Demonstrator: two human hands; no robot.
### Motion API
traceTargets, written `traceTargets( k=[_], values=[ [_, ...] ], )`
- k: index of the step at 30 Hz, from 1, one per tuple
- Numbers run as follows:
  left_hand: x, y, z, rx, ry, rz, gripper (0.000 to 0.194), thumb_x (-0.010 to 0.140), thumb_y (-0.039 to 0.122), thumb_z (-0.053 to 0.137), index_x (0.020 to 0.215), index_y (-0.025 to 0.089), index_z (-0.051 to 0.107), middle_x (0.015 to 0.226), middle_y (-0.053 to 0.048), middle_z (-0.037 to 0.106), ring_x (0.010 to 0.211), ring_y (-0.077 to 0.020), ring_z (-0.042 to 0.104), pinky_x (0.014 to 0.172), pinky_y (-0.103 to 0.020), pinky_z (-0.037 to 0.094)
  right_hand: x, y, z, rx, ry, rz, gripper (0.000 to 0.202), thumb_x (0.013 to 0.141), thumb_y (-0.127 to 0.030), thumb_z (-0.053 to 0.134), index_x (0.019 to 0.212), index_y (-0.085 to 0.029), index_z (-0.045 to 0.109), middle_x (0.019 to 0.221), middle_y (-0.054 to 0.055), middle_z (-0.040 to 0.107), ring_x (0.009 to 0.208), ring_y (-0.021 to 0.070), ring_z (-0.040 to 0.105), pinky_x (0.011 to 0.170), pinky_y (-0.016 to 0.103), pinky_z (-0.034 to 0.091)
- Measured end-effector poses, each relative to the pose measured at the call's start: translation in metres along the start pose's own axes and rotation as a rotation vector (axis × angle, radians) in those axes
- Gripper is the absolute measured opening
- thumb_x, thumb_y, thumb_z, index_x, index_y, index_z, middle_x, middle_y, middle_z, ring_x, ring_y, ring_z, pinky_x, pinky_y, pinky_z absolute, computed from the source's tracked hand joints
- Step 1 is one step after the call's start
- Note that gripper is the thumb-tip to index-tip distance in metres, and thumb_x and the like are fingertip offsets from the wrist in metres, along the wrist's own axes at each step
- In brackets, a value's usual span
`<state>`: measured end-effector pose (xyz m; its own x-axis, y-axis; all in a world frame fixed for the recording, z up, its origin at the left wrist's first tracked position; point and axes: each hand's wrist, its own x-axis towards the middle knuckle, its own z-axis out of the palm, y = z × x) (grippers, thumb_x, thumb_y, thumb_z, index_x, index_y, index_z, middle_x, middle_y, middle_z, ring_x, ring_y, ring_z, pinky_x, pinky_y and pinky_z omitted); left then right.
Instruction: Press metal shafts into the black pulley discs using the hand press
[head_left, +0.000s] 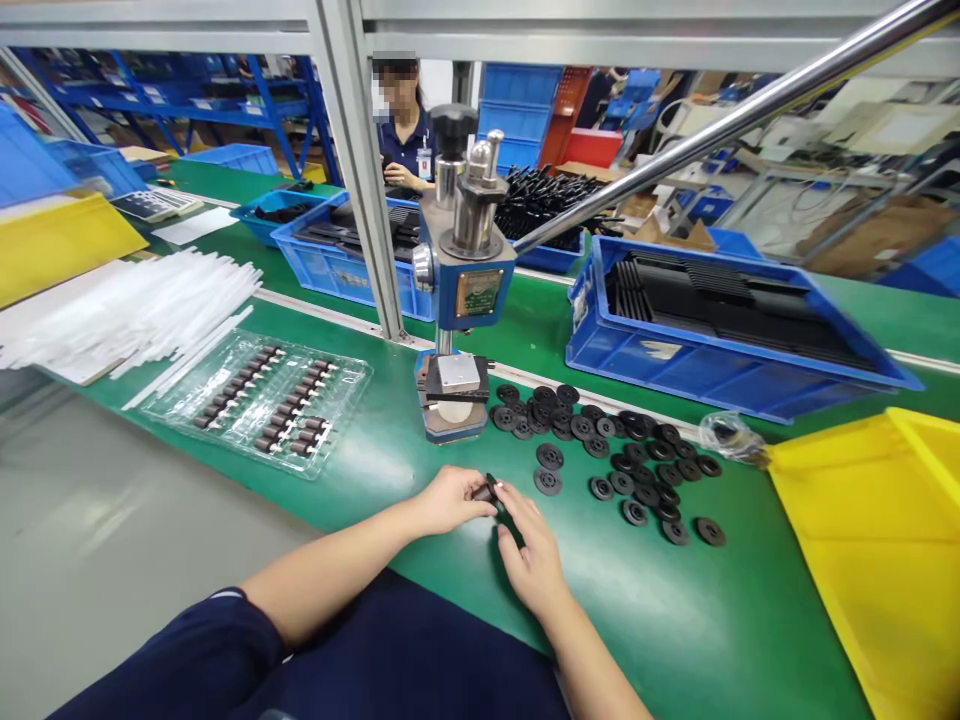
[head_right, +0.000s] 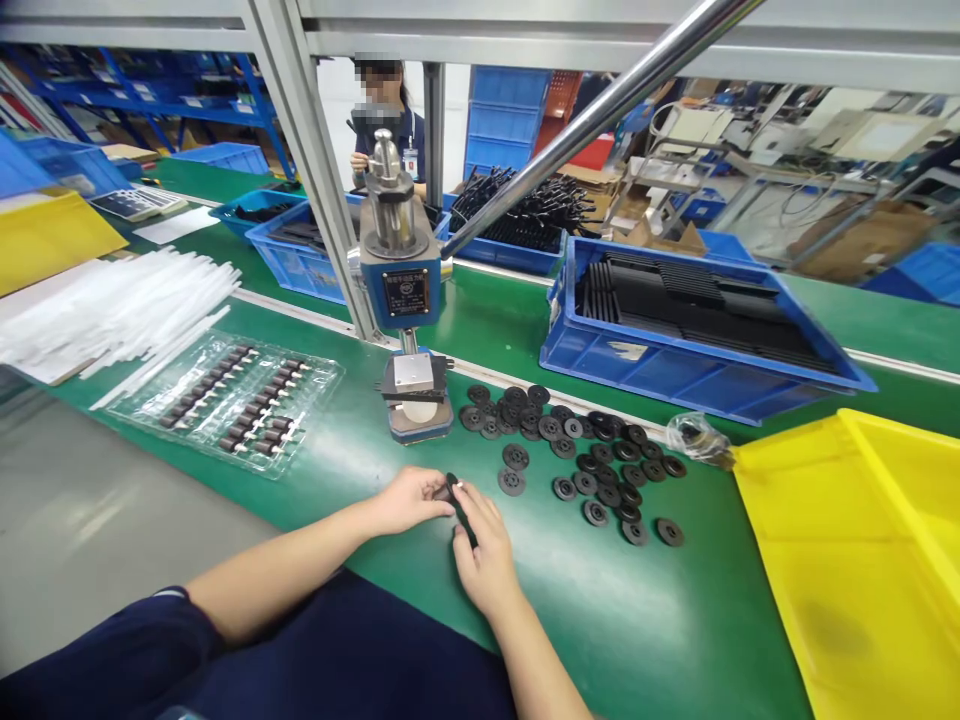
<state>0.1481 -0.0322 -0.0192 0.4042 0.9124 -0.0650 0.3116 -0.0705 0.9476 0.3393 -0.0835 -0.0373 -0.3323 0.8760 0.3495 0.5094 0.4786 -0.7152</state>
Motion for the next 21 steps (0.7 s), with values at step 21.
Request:
traceTargets(
  k=[21],
  values=[
    [0.001, 0.0, -0.005, -0.49, 0.013, -0.077, 0.035, 0.081, 0.042, 0.067, 0.097, 0.012, 0.059, 0.08, -0.004, 0.061, 0.06, -0.0094, 0.056, 0.048, -0.021, 0.047, -0.008, 0.065, -0.071, -0.682, 0.428, 0.3, 0.05, 0.093, -0.051, 0.043, 0.109, -0.01, 0.067, 0.106, 0.018, 0.055, 0.097, 0.0274, 0.053, 0.083, 0.044, 0.048]
  ],
)
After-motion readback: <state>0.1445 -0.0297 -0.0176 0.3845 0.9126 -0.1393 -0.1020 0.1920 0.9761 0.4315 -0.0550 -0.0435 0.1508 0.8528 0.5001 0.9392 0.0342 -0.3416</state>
